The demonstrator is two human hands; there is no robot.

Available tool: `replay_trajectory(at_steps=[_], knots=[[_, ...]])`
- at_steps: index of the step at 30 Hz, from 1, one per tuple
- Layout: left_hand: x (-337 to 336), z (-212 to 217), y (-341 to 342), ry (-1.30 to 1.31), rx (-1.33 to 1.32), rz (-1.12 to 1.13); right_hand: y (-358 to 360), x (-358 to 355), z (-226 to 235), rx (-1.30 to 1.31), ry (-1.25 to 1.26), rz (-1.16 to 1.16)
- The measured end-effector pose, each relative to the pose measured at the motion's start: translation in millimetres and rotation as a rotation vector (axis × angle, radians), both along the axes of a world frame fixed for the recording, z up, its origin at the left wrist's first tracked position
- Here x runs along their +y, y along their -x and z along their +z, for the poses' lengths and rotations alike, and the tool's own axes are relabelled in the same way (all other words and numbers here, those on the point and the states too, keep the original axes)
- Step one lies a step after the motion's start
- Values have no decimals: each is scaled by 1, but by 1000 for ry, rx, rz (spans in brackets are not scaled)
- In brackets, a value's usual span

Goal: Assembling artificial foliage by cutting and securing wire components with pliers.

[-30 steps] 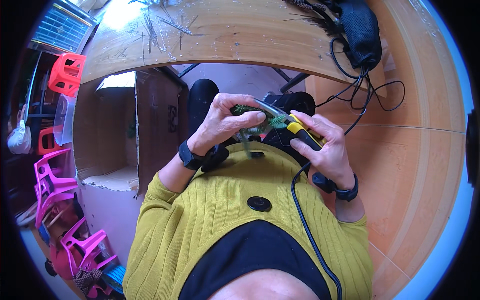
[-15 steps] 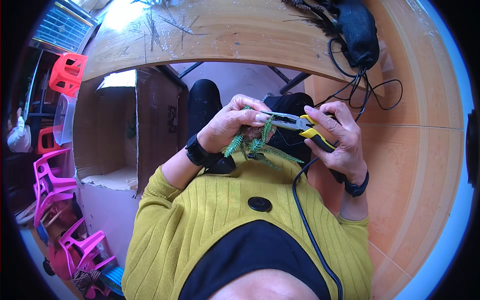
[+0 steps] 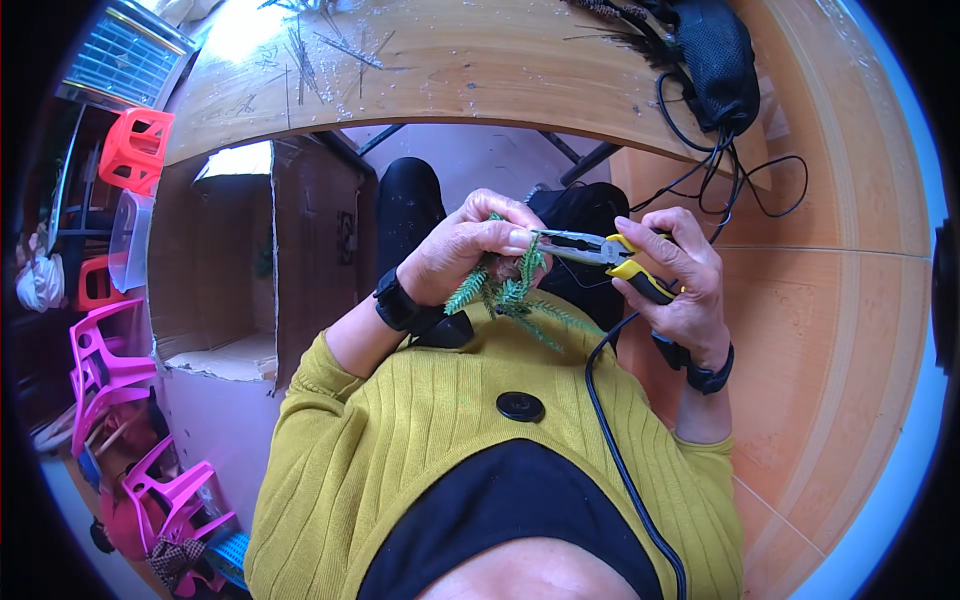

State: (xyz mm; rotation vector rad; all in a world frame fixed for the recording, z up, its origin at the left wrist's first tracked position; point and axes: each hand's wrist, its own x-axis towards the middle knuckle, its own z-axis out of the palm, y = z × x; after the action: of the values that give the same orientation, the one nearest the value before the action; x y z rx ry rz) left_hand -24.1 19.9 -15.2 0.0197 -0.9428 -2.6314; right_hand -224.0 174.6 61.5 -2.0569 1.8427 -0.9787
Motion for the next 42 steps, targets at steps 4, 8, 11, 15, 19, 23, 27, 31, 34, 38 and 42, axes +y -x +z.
replay_trajectory(at_steps=[4,8,11,15,19,23,27,31,34,38,42], knots=[[-2,-6,2,-66,56,-103,2,-6,-1,-31,16,34],[-2,-7,7,-147,116,-211,4,-11,1,-35,42,75],[-5,-3,7,-171,124,-281,5,-11,5,-38,23,84],[-14,9,1,20,-81,-102,2,-8,7,-217,-258,-5],[-16,13,2,765,-382,316,-1,-7,-10,-850,-549,-134],[-5,17,-2,1425,-416,691,-16,-2,-4,-477,-378,-148],[-4,14,-8,630,-368,334,-22,3,-1,-195,-248,-156],[-4,4,-10,398,-245,225,-16,4,-3,-112,-115,-91],[-2,-2,-8,229,-135,174,-11,5,-3,-157,-92,-26],[-2,6,-7,93,-29,57,-10,5,-7,-188,-64,-17],[-1,-5,1,7,70,-90,-8,3,-11,-184,-17,12]])
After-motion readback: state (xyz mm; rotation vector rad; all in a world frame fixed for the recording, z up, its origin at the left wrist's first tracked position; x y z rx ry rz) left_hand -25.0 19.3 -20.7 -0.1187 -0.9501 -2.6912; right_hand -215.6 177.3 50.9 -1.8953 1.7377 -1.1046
